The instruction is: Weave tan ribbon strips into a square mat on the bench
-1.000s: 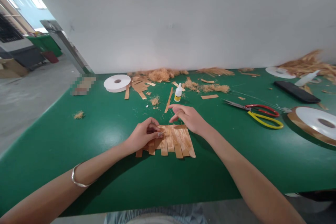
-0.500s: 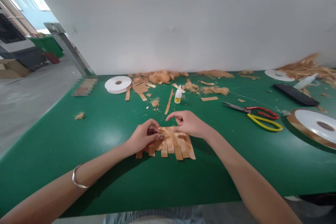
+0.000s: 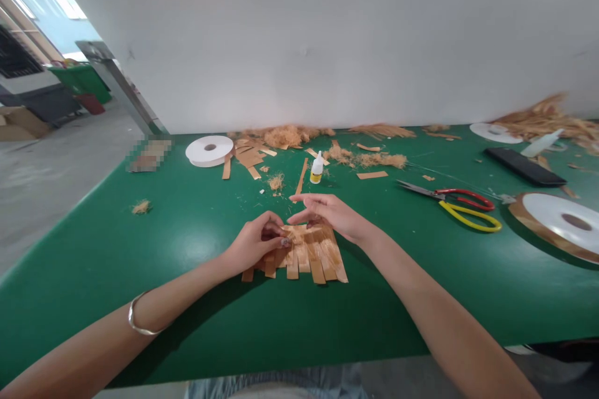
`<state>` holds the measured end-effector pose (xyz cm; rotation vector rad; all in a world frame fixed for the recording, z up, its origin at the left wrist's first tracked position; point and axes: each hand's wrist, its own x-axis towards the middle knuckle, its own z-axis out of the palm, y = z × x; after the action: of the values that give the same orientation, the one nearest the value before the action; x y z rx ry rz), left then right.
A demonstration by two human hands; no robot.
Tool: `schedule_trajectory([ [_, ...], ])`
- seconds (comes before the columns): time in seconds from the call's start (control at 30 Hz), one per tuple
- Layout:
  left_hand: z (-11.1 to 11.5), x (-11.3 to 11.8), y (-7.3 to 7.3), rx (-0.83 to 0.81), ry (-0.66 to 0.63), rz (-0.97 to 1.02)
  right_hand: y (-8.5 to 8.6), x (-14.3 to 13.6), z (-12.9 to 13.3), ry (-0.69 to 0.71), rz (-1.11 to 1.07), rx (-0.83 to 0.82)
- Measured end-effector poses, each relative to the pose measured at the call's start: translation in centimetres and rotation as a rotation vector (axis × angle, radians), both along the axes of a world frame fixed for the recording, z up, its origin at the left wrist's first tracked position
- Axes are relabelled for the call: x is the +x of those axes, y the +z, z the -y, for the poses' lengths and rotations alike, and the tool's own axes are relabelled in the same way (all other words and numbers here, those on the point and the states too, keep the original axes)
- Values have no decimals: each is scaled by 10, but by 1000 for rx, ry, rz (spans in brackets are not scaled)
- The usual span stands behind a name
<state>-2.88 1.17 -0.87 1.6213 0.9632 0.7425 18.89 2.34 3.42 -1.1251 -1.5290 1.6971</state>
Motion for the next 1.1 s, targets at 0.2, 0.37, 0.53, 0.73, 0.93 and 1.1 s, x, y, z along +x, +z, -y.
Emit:
schedule_trajectory([
  [0.2, 0, 0, -2, -11, -9, 24, 1, 3, 0, -53, -18, 156],
  [0.37, 0, -1, -3, 0, -9, 22, 6, 12, -1, 57, 427, 384],
  [0.53, 1, -1, -1, -3, -10, 5, 4, 9, -2, -148, 905, 532],
  [0.73, 0, 1, 2, -4, 14, -9, 3, 3, -1, -224, 420, 329],
  [0.93, 1, 0, 3, -5, 3, -3, -1, -1, 2, -97, -136, 103],
  [1.1, 3, 0, 3, -70, -45, 115, -8, -3, 2, -28, -307, 93],
])
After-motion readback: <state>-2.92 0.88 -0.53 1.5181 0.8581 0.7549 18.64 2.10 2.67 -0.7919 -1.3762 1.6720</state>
